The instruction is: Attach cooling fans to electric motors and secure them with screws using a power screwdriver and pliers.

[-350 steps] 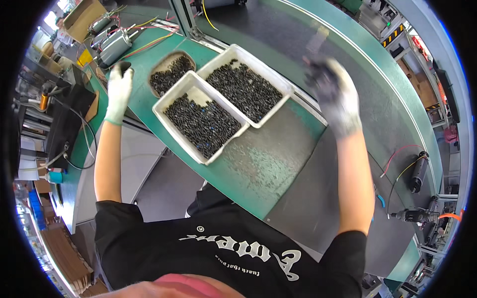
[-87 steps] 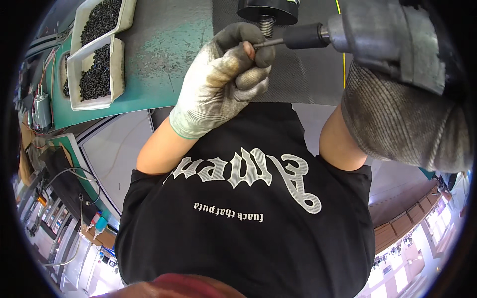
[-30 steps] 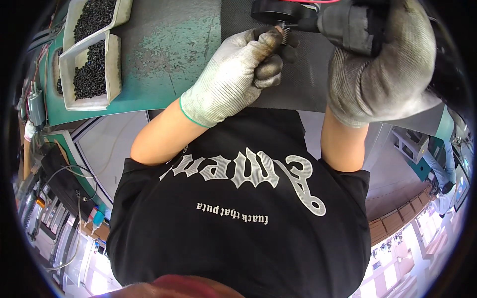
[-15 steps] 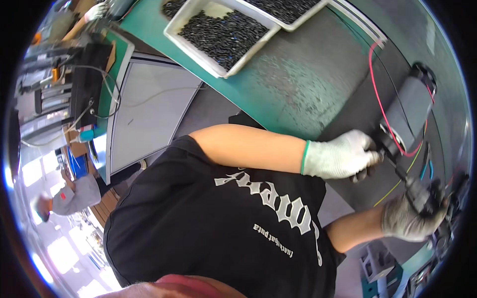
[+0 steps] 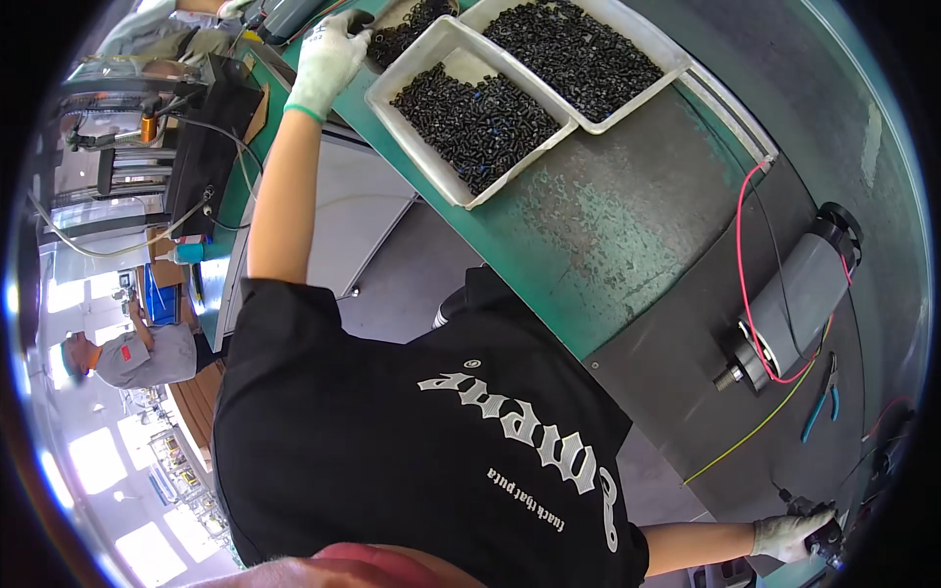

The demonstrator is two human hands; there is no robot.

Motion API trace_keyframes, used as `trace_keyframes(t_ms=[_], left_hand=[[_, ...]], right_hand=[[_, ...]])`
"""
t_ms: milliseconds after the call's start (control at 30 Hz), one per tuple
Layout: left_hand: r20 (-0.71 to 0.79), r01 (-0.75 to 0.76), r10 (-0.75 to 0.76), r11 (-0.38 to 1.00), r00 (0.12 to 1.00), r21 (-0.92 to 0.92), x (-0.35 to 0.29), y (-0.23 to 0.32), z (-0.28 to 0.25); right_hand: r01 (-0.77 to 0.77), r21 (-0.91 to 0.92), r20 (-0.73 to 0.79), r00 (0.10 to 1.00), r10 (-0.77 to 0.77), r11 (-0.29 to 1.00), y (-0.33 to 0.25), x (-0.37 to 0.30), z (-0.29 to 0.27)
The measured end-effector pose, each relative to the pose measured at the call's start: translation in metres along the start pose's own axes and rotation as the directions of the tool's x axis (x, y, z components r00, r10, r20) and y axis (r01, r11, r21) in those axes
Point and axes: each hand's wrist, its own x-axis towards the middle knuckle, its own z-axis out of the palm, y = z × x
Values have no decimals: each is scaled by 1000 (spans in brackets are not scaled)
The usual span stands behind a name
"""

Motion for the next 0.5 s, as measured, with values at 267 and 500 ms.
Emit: trace_keyframes(t_ms=[267,500], left_hand=[[198,-60,71,996,978,-58,25,-47,40],[220,-284,282,958,934,-21,61,-64,50]], right_hand=[[-12,-68,-144,990,2,998,-38,-26,7],[592,-378,-47,756,-653,712,-88,-51,37]])
